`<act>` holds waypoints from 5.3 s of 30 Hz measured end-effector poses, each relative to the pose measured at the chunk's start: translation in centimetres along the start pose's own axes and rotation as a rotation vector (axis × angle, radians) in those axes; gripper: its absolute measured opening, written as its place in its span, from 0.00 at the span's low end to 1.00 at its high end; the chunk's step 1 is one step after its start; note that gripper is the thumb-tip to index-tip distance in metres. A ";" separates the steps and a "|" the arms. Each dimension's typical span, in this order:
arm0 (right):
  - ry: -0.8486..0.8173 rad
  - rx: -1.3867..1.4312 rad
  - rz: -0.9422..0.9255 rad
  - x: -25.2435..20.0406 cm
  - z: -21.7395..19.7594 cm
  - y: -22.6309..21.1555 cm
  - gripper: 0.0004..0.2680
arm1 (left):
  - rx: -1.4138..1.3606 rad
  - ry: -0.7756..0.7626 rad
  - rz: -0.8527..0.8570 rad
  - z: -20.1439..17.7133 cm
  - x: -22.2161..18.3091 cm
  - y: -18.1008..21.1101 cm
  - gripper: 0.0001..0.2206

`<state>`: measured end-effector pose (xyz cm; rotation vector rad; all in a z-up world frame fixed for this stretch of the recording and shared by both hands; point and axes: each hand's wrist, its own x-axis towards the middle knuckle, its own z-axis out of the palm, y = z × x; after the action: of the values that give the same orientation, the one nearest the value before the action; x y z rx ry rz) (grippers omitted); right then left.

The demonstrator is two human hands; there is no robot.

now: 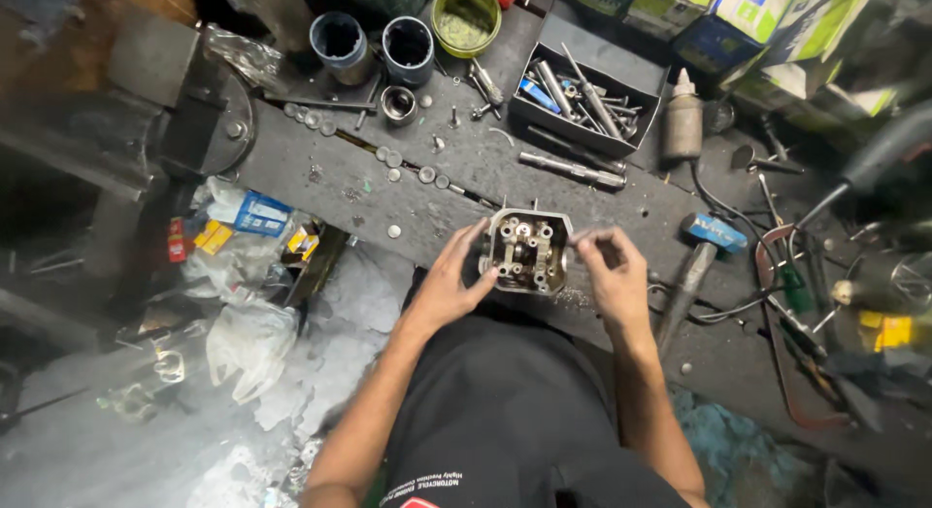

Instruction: The person cleans a metal engine head with a rag, then uses a screwdriver to adjust internal components. They tap the assembly with a hammer and continue manipulating parts by hand, turning the head over to inspect different sides.

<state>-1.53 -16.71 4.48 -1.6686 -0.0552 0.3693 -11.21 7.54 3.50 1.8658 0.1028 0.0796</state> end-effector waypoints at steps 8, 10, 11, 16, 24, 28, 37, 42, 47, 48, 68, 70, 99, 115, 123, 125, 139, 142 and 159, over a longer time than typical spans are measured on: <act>-0.067 -0.280 -0.018 3.9 3.0 0.5 0.04 | 0.058 -0.203 0.097 -1.0 2.4 -0.8 0.48; -0.078 -0.301 0.010 4.2 3.4 0.4 0.05 | 0.058 -0.189 0.104 -0.4 2.7 -1.3 0.46; -0.062 -0.298 0.009 4.0 3.5 0.2 0.05 | 0.046 -0.183 0.090 -0.1 2.9 -1.5 0.45; 0.066 -0.615 0.113 1.3 2.7 -1.0 0.06 | 0.096 -0.444 0.250 -1.4 7.2 -2.8 0.43; -0.273 -0.671 0.326 -6.7 5.1 -2.5 0.10 | 0.370 -0.556 0.453 2.6 16.8 0.0 0.35; -0.311 -0.532 0.123 -6.9 6.1 -4.0 0.07 | 0.273 -0.443 0.391 2.4 16.4 1.6 0.24; 0.054 -0.595 0.070 -2.2 2.5 -4.5 0.08 | 0.010 -0.020 -0.114 0.4 7.1 -0.9 0.16; -0.009 -0.603 0.248 -1.6 3.5 -3.8 0.14 | 0.042 -0.271 0.003 1.9 4.2 -1.6 0.30; 0.025 -0.660 0.132 -3.7 4.5 -3.6 0.11 | -0.016 -0.372 0.041 1.7 5.9 -2.9 0.27; 0.020 -0.667 0.051 -3.7 4.5 -3.5 0.11 | -0.030 -0.400 0.045 1.4 6.5 -3.1 0.26; -0.226 -0.890 0.394 6.8 4.1 -3.9 0.09 | 0.417 0.102 0.296 -3.9 5.3 -9.7 0.12; -0.249 -0.950 0.456 7.3 4.3 -3.8 0.09 | 0.408 0.095 0.299 -4.0 5.5 -9.9 0.12; -0.450 -1.091 0.030 5.7 3.5 -4.3 0.23 | 0.356 0.190 0.279 -3.9 5.3 -9.1 0.09; -0.188 -1.102 0.020 2.9 4.1 -2.4 0.12 | 0.383 0.184 0.293 -2.9 4.9 -8.9 0.09; -0.086 -1.078 0.001 1.9 3.7 -3.2 0.12 | 0.408 0.182 0.311 -2.6 5.0 -8.7 0.09; -0.068 -1.057 -0.013 1.6 3.5 -3.8 0.12 | 0.419 0.174 0.310 -2.6 5.0 -8.8 0.09; 0.522 -0.688 -0.116 -4.2 -15.1 -9.8 0.07 | 0.459 0.182 0.315 -2.6 5.0 -8.1 0.09; 0.720 -1.113 0.184 -5.6 -22.3 -5.1 0.07 | 0.396 0.194 0.306 -2.7 5.5 -7.7 0.09; 0.998 -1.126 0.220 -11.8 -27.1 7.9 0.06 | 0.158 0.108 0.383 -2.5 9.6 -1.1 0.08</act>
<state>-6.68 -46.73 1.57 -2.8011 0.7992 -0.4802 -1.92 11.33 3.17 2.0179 -0.1804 0.4482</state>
